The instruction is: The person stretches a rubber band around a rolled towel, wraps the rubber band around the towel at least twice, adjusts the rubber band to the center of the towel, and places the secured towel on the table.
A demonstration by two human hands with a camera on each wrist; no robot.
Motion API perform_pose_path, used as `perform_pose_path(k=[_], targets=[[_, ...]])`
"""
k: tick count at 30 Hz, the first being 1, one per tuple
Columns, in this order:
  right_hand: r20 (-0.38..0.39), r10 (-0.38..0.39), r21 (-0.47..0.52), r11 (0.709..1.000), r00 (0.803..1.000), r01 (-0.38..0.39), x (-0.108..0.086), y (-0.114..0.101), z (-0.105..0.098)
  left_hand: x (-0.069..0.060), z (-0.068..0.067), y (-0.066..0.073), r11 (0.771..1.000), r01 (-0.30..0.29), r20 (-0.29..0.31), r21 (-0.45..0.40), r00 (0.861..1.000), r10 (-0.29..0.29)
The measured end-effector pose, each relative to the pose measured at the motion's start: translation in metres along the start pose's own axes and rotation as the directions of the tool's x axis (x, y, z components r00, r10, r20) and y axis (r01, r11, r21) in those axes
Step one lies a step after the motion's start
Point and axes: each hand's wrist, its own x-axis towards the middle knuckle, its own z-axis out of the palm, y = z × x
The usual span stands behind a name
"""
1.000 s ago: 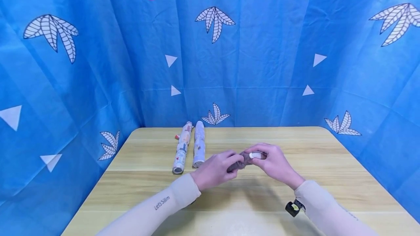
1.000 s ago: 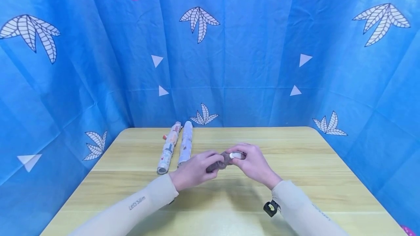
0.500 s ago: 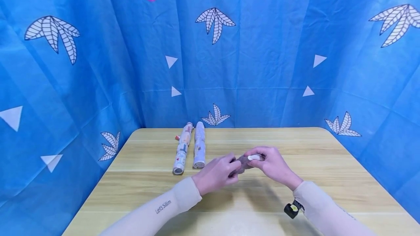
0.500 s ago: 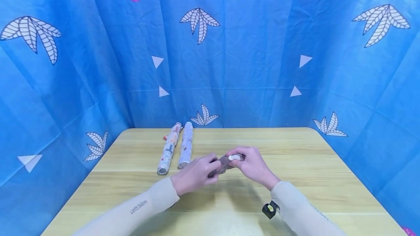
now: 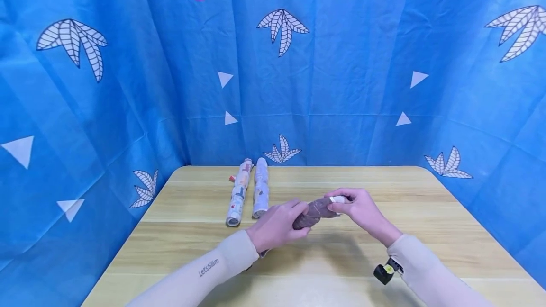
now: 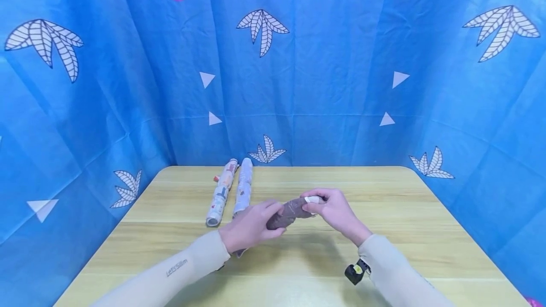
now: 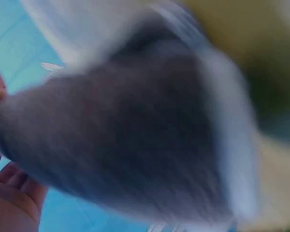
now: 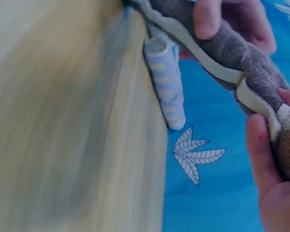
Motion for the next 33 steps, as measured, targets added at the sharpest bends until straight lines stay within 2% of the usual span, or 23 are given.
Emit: perform_pose_path(k=[2, 4, 6, 7, 9, 10, 12, 15, 16, 18, 20, 21, 23, 25, 27, 29, 31, 33], targets=[[0.016, -0.013, -0.014, 1.000, 1.000, 0.014, -0.002, 0.000, -0.002, 0.003, 0.001, 0.000, 0.996, 0.053, 0.028, -0.069, 0.998, -0.051], [0.015, -0.054, -0.058, 0.997, 0.998, 0.055, -0.005, 0.000, -0.005, 0.005, 0.000, 0.000, 0.976, 0.122, 0.062, -0.178, 0.992, -0.113], [0.023, -0.146, -0.136, 0.980, 0.989, 0.148, -0.008, -0.001, -0.009, 0.006, -0.003, -0.001, 0.937, 0.191, 0.094, -0.291, 0.981, -0.171], [0.026, -0.202, -0.184, 0.962, 0.979, 0.204, -0.009, 0.000, -0.010, 0.007, -0.004, -0.002, 0.913, 0.220, 0.108, -0.344, 0.975, -0.195], [0.044, -0.320, -0.282, 0.905, 0.947, 0.319, -0.011, 0.001, -0.013, 0.007, -0.006, -0.005, 0.859, 0.261, 0.138, -0.441, 0.965, -0.222], [0.064, -0.379, -0.328, 0.866, 0.923, 0.378, -0.011, 0.001, -0.014, 0.008, -0.007, -0.006, 0.836, 0.269, 0.149, -0.477, 0.963, -0.225], [0.110, -0.479, -0.420, 0.771, 0.871, 0.478, -0.011, 0.002, -0.014, 0.008, -0.007, -0.008, 0.798, 0.281, 0.171, -0.533, 0.959, -0.224], [0.165, -0.580, -0.505, 0.645, 0.798, 0.574, -0.012, 0.002, -0.013, 0.007, -0.007, -0.010, 0.747, 0.292, 0.214, -0.597, 0.956, -0.203], [0.175, -0.603, -0.515, 0.618, 0.778, 0.594, -0.011, 0.003, -0.013, 0.007, -0.007, -0.010, 0.736, 0.298, 0.227, -0.608, 0.953, -0.199], [0.182, -0.637, -0.519, 0.585, 0.749, 0.623, -0.011, 0.004, -0.011, 0.007, -0.007, -0.010, 0.717, 0.313, 0.245, -0.622, 0.948, -0.201], [0.178, -0.650, -0.507, 0.582, 0.738, 0.635, -0.010, 0.005, -0.010, 0.007, -0.006, -0.010, 0.706, 0.316, 0.246, -0.635, 0.948, -0.203], [0.173, -0.652, -0.500, 0.587, 0.738, 0.636, -0.009, 0.006, -0.009, 0.007, -0.005, -0.009, 0.707, 0.314, 0.239, -0.634, 0.949, -0.206], [0.158, -0.654, -0.489, 0.599, 0.740, 0.634, -0.009, 0.007, -0.007, 0.007, -0.003, -0.007, 0.734, 0.291, 0.206, -0.614, 0.956, -0.207], [0.144, -0.652, -0.475, 0.615, 0.745, 0.630, -0.008, 0.008, -0.005, 0.007, -0.001, -0.003, 0.798, 0.247, 0.154, -0.550, 0.969, -0.194], [0.130, -0.649, -0.452, 0.634, 0.749, 0.628, -0.008, 0.009, -0.004, 0.007, 0.001, 0.001, 0.881, 0.183, 0.090, -0.436, 0.983, -0.159], [0.115, -0.637, -0.430, 0.660, 0.762, 0.616, -0.008, 0.008, -0.002, 0.007, 0.002, 0.004, 0.944, 0.116, 0.030, -0.308, 0.993, -0.112], [0.098, -0.614, -0.412, 0.691, 0.783, 0.594, -0.008, 0.008, -0.001, 0.007, 0.003, 0.006, 0.976, 0.067, -0.014, -0.207, 0.997, -0.071], [0.078, -0.591, -0.404, 0.718, 0.803, 0.567, -0.008, 0.008, 0.000, 0.007, 0.003, 0.008, 0.988, 0.039, -0.034, -0.151, 0.998, -0.045]])
